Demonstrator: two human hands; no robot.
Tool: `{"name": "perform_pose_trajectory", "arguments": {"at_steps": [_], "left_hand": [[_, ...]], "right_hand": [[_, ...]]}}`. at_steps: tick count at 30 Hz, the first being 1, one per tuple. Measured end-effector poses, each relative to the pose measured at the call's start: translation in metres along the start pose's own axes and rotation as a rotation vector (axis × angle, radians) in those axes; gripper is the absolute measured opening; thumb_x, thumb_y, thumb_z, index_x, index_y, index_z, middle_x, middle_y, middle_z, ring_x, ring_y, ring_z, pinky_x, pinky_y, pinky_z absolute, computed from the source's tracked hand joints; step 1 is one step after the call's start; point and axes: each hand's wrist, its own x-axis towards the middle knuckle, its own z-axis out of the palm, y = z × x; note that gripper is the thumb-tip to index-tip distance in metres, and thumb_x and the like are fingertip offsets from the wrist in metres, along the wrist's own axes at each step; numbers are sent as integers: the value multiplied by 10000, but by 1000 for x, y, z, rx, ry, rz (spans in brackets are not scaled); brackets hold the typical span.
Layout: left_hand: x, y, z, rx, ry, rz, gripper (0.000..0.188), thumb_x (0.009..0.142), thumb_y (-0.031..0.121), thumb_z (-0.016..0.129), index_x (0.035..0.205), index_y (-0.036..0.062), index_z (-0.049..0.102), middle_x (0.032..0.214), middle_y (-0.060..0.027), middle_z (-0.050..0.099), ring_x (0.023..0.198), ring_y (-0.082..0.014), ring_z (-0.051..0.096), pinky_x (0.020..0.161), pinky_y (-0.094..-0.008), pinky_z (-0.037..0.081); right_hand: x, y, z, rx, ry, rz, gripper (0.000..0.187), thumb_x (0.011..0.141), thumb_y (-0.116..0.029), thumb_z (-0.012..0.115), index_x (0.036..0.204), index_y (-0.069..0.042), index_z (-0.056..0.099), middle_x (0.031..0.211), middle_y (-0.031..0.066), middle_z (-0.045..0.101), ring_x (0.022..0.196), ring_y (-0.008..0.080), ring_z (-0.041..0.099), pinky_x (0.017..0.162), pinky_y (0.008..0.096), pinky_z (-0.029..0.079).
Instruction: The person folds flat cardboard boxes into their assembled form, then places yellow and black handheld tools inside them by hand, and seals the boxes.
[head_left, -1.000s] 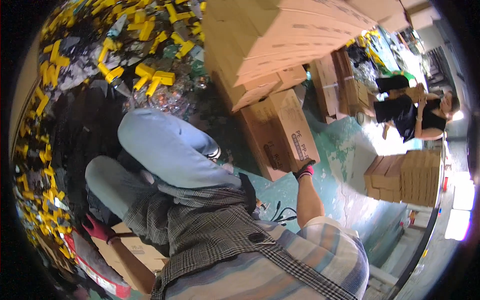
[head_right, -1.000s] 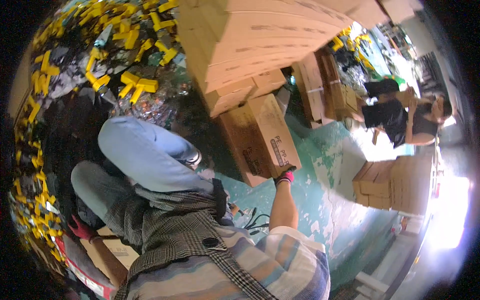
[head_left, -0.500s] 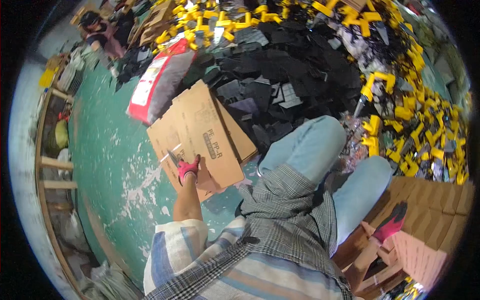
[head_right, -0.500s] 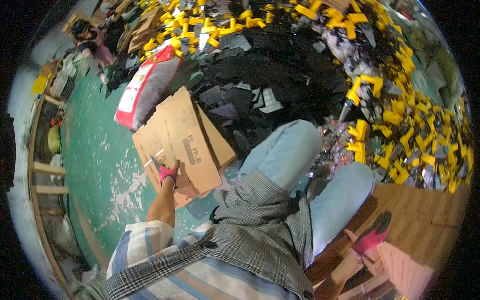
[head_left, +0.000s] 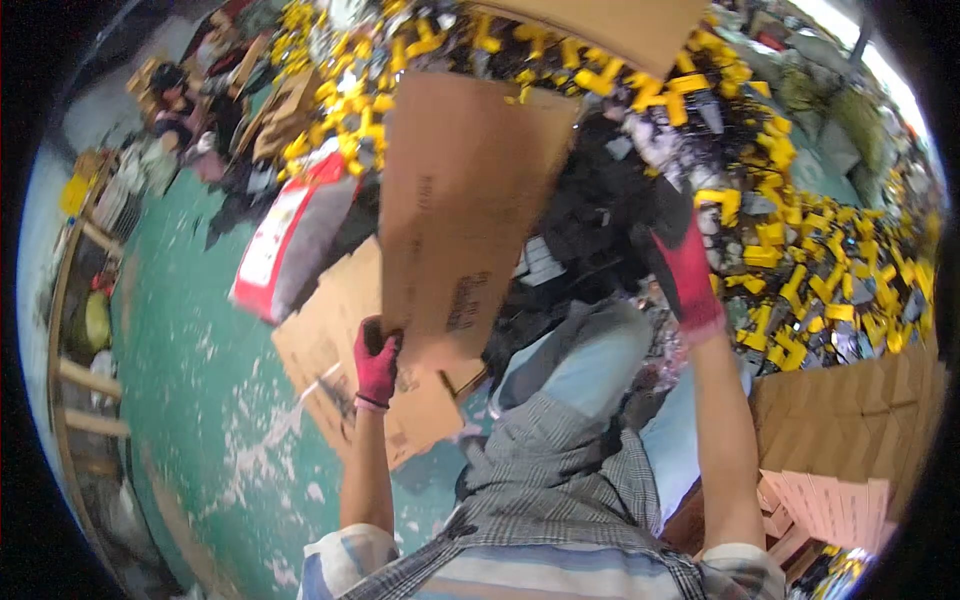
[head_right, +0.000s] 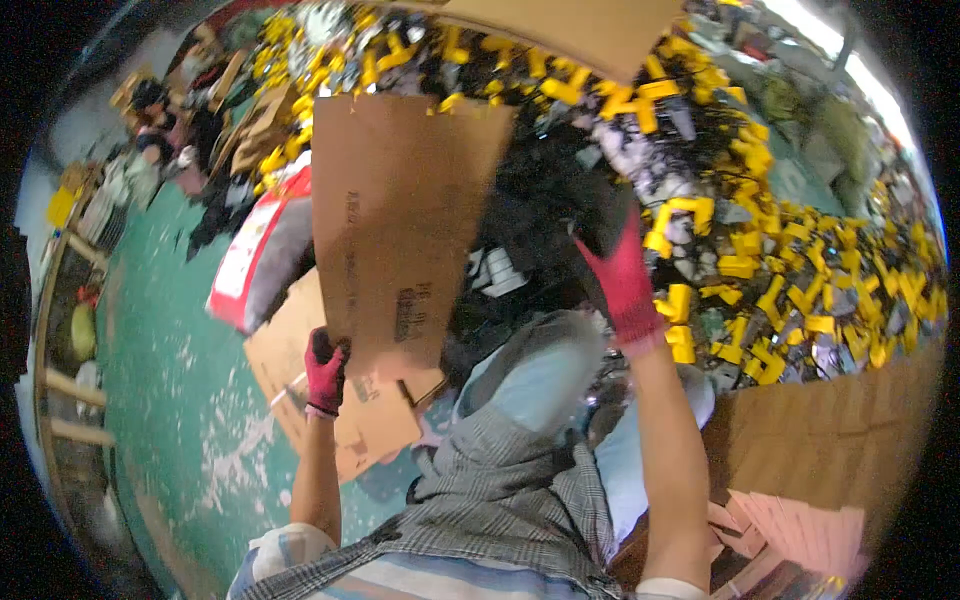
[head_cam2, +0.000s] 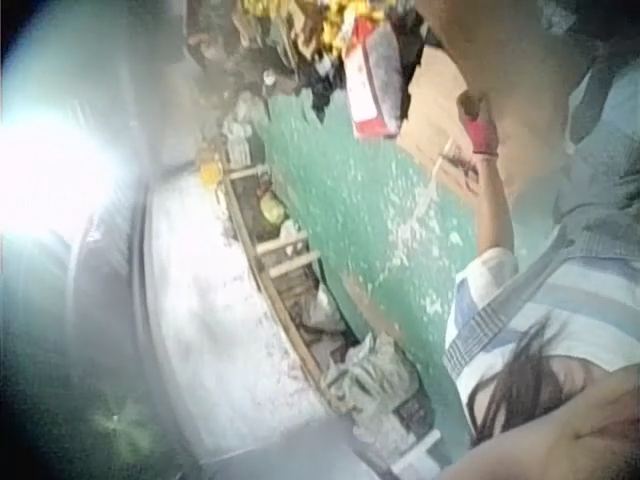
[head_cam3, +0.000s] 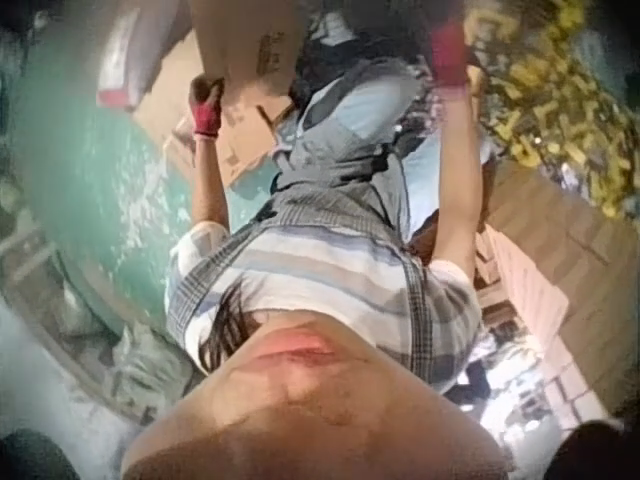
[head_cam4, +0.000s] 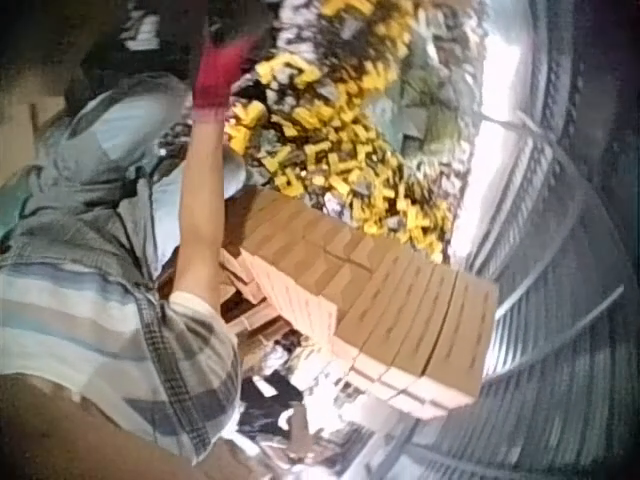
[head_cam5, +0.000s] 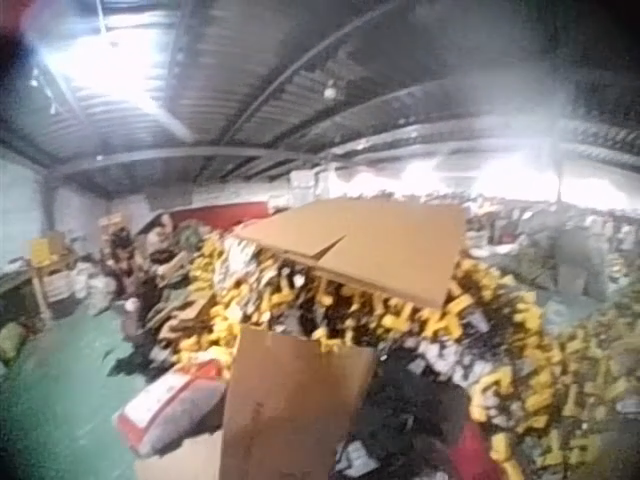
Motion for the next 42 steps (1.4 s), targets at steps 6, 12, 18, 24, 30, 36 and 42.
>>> {"name": "perform_pose_trajectory", "arguments": {"at_steps": [6, 12, 18, 24, 30, 36, 42], "left_hand": [[84, 40, 177, 259, -128, 349, 544, 703, 81, 622, 1169, 22, 349, 1108, -92, 453, 1058, -207, 429, 893, -340, 353], [58, 59, 292, -86, -360, 109, 518, 707, 146, 646, 1115, 26, 352, 1056, -87, 451, 981, -171, 440, 831, -299, 368], [24, 41, 296, 23, -657, -140, 538, 692, 138, 655, 1123, 38, 349, 1014, -75, 447, 961, -153, 435, 788, -282, 395], [-3, 63, 292, -618, -852, -417, 497, 789, 162, 521, 1215, 9, 316, 1166, -93, 422, 1093, -172, 387, 933, -278, 274], [-5, 51, 292, -163, -639, -116, 481, 783, 76, 499, 1225, 12, 320, 1226, -106, 379, 1138, -183, 351, 960, -289, 253], [-7, 42, 281, -248, -740, -257, 547, 662, 38, 581, 1163, 14, 362, 1155, -100, 424, 1077, -187, 405, 926, -295, 308], [-16, 41, 281, 299, -879, 228, 695, 657, -14, 540, 1273, 11, 219, 1221, -132, 354, 1132, -232, 346, 964, -316, 250]], "right_hand": [[24, -109, -45, 49, 9, 31, 192, 765, -70, 588, 944, -1, 576, 858, 17, 611, 777, 64, 537, 682, 214, 416], [-87, -58, -72, -222, 40, 158, 481, 722, 0, 579, 1178, -34, 429, 993, 74, 566, 939, 161, 524, 791, 283, 414], [-186, 36, -107, 867, 494, 373, 252, 807, -120, 528, 1024, 6, 510, 950, 74, 560, 894, 199, 536, 809, 286, 421], [-148, 13, -100, -155, 111, 274, 484, 861, -121, 400, 1281, 28, 210, 1268, 139, 343, 1160, 168, 323, 982, 279, 228], [-128, -25, -77, -95, 317, 323, 568, 775, -100, 506, 1273, 4, 255, 1241, 131, 381, 1141, 189, 365, 955, 287, 257], [-138, -50, -73, 162, 287, 574, 547, 795, -58, 499, 1273, 11, 242, 1257, 184, 356, 1170, 259, 349, 960, 322, 271], [-149, -45, -70, -313, 227, 310, 549, 764, -55, 546, 1250, 7, 299, 1268, 196, 332, 1203, 283, 295, 975, 326, 246]]}}
